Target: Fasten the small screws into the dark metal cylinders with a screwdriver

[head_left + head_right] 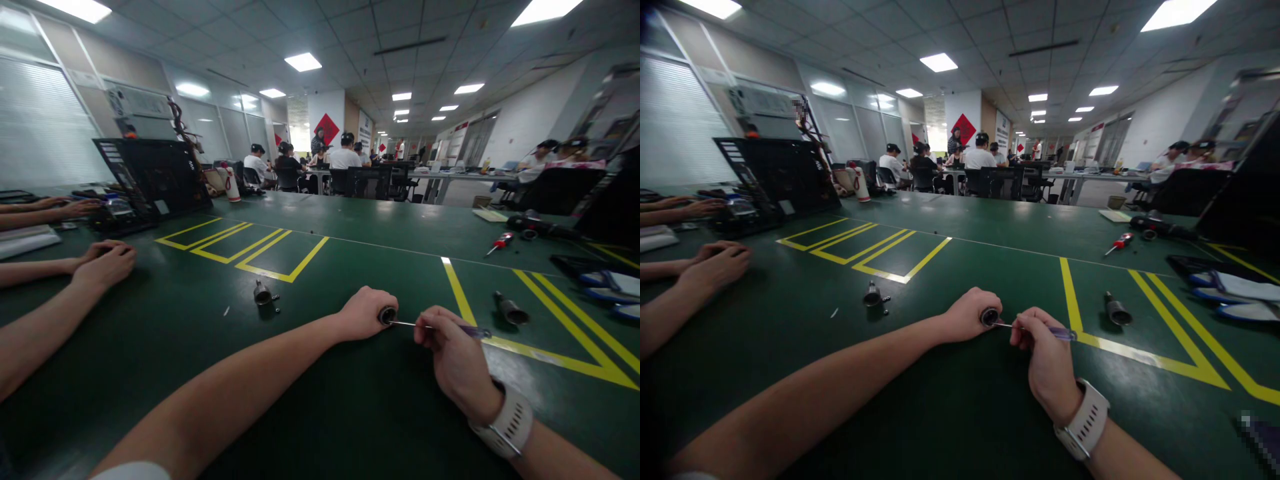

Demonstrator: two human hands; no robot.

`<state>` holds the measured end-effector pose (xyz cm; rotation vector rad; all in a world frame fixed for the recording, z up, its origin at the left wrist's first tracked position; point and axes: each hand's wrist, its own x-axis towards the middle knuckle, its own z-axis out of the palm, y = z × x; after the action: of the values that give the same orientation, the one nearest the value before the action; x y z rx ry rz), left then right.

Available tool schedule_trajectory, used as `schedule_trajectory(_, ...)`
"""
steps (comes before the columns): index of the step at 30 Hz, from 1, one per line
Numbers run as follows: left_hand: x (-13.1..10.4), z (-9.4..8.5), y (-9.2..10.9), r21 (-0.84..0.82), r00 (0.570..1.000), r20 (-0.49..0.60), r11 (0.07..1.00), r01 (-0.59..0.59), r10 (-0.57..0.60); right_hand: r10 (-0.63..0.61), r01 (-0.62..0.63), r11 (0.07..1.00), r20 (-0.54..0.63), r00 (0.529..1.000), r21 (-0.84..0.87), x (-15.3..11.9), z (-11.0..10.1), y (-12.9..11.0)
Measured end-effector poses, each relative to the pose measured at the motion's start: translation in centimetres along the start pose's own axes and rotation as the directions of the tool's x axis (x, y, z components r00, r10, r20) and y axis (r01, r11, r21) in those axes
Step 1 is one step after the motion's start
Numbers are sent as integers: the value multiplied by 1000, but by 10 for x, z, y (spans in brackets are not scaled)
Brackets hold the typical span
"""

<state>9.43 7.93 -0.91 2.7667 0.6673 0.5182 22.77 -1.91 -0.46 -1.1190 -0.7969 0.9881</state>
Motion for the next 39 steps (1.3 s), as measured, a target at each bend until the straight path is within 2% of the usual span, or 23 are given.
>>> schedule_trajectory(6,-3,-1,-1,-28,1000,1,1000,1,-1,0,0,1000,-2,1000,-28,-2,0,0)
schedule_trajectory(13,-3,0,-2,-97,999,-4,994,42,-42,14,-1,990,84,996,-144,-3,0,4)
schedule_trajectory(20,-4,-3,-6,-293,1000,4,956,4,-3,-13,31,982,97,995,-188,-1,-1,9)
schedule_trajectory(25,-6,-3,-6,-274,1000,29,962,19,-11,-8,18,992,85,996,-124,-1,-3,9)
schedule_trajectory(29,-5,-1,-5,-238,997,20,968,81,-78,-116,119,992,66,991,-46,-2,-5,7)
schedule_trajectory(32,-4,-1,-4,-231,997,16,970,71,-69,-201,218,959,105,974,-184,-5,-5,4)
schedule_trajectory(36,-3,-1,-2,-209,998,18,976,63,-60,-245,302,840,181,952,-450,-13,-1,-3)
schedule_trajectory(39,-3,-1,-1,-158,997,16,985,72,-71,-290,360,771,213,933,-525,-17,3,-3)
